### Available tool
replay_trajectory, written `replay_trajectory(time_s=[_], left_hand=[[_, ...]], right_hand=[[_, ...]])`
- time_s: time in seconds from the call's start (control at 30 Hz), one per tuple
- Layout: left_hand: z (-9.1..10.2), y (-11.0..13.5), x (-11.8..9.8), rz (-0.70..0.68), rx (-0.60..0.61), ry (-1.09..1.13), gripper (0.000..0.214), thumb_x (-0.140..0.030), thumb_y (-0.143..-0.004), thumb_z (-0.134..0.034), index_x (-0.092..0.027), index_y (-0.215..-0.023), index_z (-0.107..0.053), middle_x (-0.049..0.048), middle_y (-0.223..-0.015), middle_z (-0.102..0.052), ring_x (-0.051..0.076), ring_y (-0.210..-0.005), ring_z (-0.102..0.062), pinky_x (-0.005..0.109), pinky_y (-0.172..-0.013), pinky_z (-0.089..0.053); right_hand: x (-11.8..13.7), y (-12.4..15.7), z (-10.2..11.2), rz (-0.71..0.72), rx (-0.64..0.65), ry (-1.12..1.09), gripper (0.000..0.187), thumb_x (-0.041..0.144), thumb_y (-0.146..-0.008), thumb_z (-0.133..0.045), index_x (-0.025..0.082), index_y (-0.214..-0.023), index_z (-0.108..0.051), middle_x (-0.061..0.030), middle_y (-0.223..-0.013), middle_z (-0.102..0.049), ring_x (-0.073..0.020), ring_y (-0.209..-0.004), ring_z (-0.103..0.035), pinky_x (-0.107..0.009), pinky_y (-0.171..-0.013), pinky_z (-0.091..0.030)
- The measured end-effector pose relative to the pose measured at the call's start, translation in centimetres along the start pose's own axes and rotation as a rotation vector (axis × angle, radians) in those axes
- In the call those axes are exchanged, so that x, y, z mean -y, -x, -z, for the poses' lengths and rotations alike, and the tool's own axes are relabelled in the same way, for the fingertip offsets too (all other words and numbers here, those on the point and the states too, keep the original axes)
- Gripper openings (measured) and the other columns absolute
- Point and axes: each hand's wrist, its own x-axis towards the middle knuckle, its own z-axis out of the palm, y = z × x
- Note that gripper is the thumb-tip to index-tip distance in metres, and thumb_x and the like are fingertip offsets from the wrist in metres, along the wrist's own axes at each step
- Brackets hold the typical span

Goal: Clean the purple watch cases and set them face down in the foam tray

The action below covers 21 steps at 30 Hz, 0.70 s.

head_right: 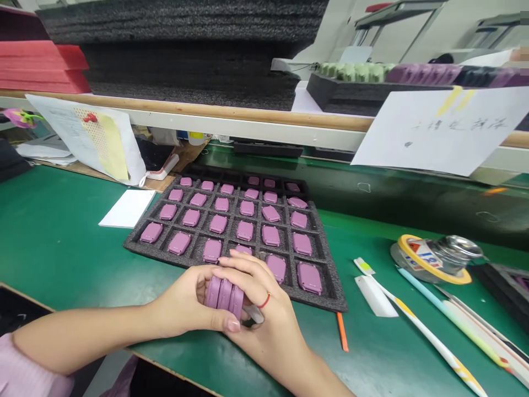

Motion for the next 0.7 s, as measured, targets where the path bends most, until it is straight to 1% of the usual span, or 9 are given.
replay_trajectory(time_s=[0.1,0.17,0.23,0.3,0.37,0.47,0.53,0.6,0.7], left_hand=[[0.0,0.3,-0.1,-0.049,-0.065,-0.065,0.044,-0.031,-0.062,-0.091,-0.014,-0.099,-0.072,0.0072,-0.093,-0.076,0.023,-0.091,-0.073,0.036,-0.088,-0.057],[0.0,0.5,-0.2,-0.135,-0.102,-0.159,0.051,-0.029,-0.063,-0.091,-0.016,-0.108,-0.072,0.0077,-0.103,-0.077,0.024,-0.098,-0.073,0.035,-0.092,-0.056],[0.1,0.6,-0.3,-0.241,-0.127,-0.287,0.050,-0.028,-0.065,-0.090,-0.018,-0.111,-0.073,0.0066,-0.109,-0.077,0.023,-0.103,-0.072,0.033,-0.097,-0.054],[0.3,0.7,-0.3,-0.327,-0.131,-0.386,0.046,-0.027,-0.066,-0.090,-0.019,-0.109,-0.074,0.0054,-0.110,-0.078,0.022,-0.105,-0.072,0.031,-0.100,-0.052],[0.4,0.6,-0.2,-0.387,-0.112,-0.435,0.044,-0.027,-0.069,-0.089,-0.018,-0.109,-0.074,0.0049,-0.111,-0.078,0.021,-0.106,-0.072,0.030,-0.100,-0.052],[0.5,0.5,-0.1,-0.465,-0.082,-0.488,0.042,-0.025,-0.073,-0.086,-0.018,-0.112,-0.072,0.0059,-0.117,-0.077,0.022,-0.111,-0.070,0.031,-0.101,-0.051],[0.5,0.4,0.0,-0.524,-0.077,-0.541,0.038,-0.024,-0.075,-0.084,-0.019,-0.112,-0.072,0.0062,-0.119,-0.076,0.023,-0.115,-0.068,0.034,-0.104,-0.049],[0.6,0.2,0.1,-0.573,-0.064,-0.588,0.034,-0.024,-0.078,-0.082,-0.021,-0.111,-0.073,0.0057,-0.117,-0.077,0.023,-0.116,-0.068,0.035,-0.105,-0.048],[0.7,-0.1,0.2,-0.608,-0.010,-0.610,0.025,-0.024,-0.084,-0.077,-0.022,-0.108,-0.075,0.0056,-0.113,-0.078,0.023,-0.114,-0.068,0.036,-0.105,-0.048]], right_hand=[[0.5,0.4,0.4,-0.103,0.056,-0.063,0.077,0.037,-0.080,-0.081,0.037,-0.148,-0.046,-0.0090,-0.148,-0.055,-0.0364,-0.140,-0.049,-0.057,-0.113,-0.046],[0.5,0.6,0.8,-0.200,0.060,-0.201,0.079,0.057,-0.083,-0.072,0.036,-0.152,-0.038,-0.0096,-0.153,-0.050,-0.0354,-0.142,-0.046,-0.054,-0.115,-0.045],[-0.1,0.6,1.1,-0.290,0.012,-0.351,0.066,0.064,-0.092,-0.053,0.035,-0.150,-0.042,-0.0085,-0.152,-0.052,-0.0316,-0.141,-0.050,-0.049,-0.115,-0.046],[-0.9,0.4,1.1,-0.368,-0.036,-0.483,0.056,0.064,-0.097,-0.042,0.034,-0.143,-0.050,-0.0075,-0.147,-0.057,-0.0283,-0.137,-0.054,-0.044,-0.112,-0.049],[-1.6,0.2,0.9,-0.442,-0.032,-0.594,0.054,0.066,-0.097,-0.039,0.034,-0.137,-0.055,-0.0077,-0.142,-0.062,-0.0274,-0.133,-0.058,-0.043,-0.109,-0.052],[-2.0,0.3,0.5,-0.547,0.056,-0.709,0.062,0.073,-0.093,-0.039,0.033,-0.139,-0.052,-0.0104,-0.137,-0.065,-0.0300,-0.127,-0.063,-0.046,-0.102,-0.056],[-1.8,0.6,0.1,-0.596,0.103,-0.741,0.074,0.077,-0.088,-0.044,0.032,-0.146,-0.044,-0.0123,-0.130,-0.069,-0.0312,-0.117,-0.070,-0.047,-0.094,-0.060],[-1.2,0.8,-0.2,-0.615,0.117,-0.755,0.090,0.078,-0.079,-0.061,0.031,-0.152,-0.037,-0.0125,-0.120,-0.074,-0.0308,-0.104,-0.075,-0.044,-0.087,-0.063],[-0.2,0.6,-0.2,-0.643,0.103,-0.737,0.115,0.063,-0.063,-0.086,0.029,-0.157,-0.028,-0.0119,-0.114,-0.076,-0.0316,-0.104,-0.075,-0.042,-0.085,-0.064]])
